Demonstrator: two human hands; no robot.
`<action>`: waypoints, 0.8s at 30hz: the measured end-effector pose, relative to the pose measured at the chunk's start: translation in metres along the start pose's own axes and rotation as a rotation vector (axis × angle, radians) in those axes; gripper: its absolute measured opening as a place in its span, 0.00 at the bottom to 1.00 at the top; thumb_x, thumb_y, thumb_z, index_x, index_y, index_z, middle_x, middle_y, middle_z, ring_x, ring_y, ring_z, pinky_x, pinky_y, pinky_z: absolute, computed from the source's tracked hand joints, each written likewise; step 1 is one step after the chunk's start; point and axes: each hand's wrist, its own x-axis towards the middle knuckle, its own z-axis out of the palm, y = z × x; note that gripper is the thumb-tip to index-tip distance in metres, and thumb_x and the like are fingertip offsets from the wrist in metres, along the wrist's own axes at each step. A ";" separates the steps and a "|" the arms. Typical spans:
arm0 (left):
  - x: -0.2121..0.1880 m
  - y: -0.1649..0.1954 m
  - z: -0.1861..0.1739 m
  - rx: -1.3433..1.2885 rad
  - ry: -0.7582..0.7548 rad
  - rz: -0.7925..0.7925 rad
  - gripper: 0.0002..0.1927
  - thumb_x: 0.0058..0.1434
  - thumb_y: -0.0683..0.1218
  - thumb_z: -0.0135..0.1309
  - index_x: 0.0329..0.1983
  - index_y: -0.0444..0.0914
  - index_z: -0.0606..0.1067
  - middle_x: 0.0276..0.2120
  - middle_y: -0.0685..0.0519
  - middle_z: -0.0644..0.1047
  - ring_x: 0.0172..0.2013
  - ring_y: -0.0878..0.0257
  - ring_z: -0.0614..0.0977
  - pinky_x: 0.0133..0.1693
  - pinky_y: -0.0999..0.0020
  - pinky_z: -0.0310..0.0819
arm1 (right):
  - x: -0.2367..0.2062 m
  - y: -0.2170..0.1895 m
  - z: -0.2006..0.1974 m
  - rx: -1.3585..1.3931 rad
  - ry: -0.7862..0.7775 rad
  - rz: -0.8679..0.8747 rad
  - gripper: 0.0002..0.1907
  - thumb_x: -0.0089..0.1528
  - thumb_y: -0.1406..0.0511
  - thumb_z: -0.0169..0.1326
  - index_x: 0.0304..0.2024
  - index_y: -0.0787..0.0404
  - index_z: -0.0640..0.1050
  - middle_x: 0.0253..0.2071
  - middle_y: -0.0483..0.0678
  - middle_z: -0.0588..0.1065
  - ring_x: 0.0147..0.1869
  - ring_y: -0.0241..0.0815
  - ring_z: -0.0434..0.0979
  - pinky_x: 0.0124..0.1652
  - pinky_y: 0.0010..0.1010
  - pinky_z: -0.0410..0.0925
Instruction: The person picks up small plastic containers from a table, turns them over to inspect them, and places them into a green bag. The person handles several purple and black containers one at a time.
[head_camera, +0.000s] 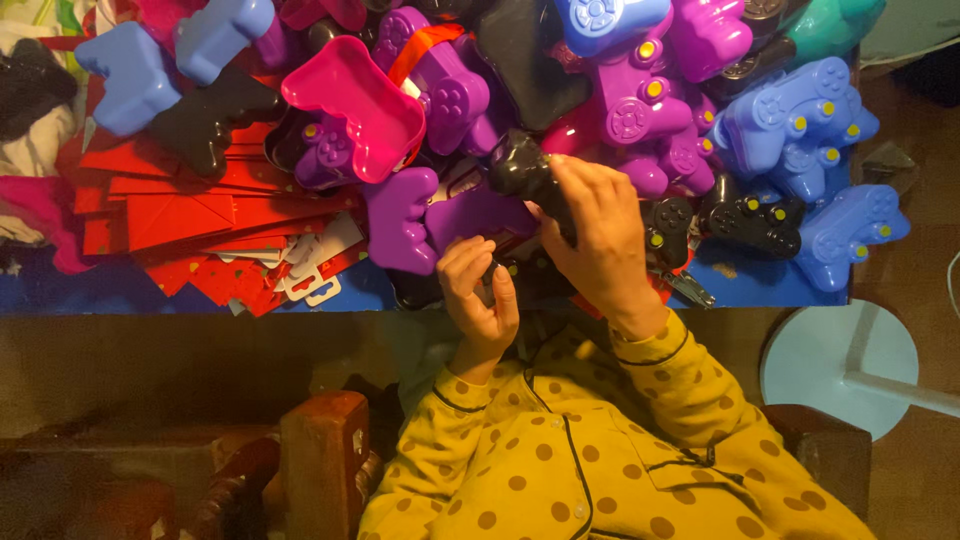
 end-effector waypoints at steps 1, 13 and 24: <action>0.002 0.001 -0.002 0.001 -0.004 -0.005 0.14 0.68 0.37 0.51 0.56 0.36 0.67 0.52 0.45 0.75 0.54 0.47 0.77 0.65 0.45 0.68 | -0.001 0.001 -0.004 0.032 0.025 -0.007 0.36 0.56 0.74 0.64 0.67 0.63 0.69 0.62 0.54 0.71 0.65 0.56 0.70 0.64 0.45 0.65; 0.017 0.008 -0.019 0.047 0.006 0.052 0.13 0.71 0.36 0.50 0.56 0.35 0.66 0.53 0.44 0.74 0.56 0.46 0.76 0.67 0.46 0.67 | 0.010 0.063 -0.036 -0.134 0.227 0.179 0.37 0.68 0.74 0.66 0.74 0.61 0.62 0.69 0.56 0.62 0.72 0.57 0.62 0.71 0.44 0.58; 0.067 0.009 -0.058 0.047 0.238 0.093 0.39 0.74 0.49 0.54 0.78 0.39 0.46 0.68 0.45 0.61 0.65 0.52 0.68 0.65 0.55 0.65 | -0.007 0.058 -0.042 -0.035 0.220 0.224 0.40 0.66 0.68 0.68 0.74 0.63 0.61 0.76 0.61 0.54 0.79 0.63 0.55 0.76 0.50 0.53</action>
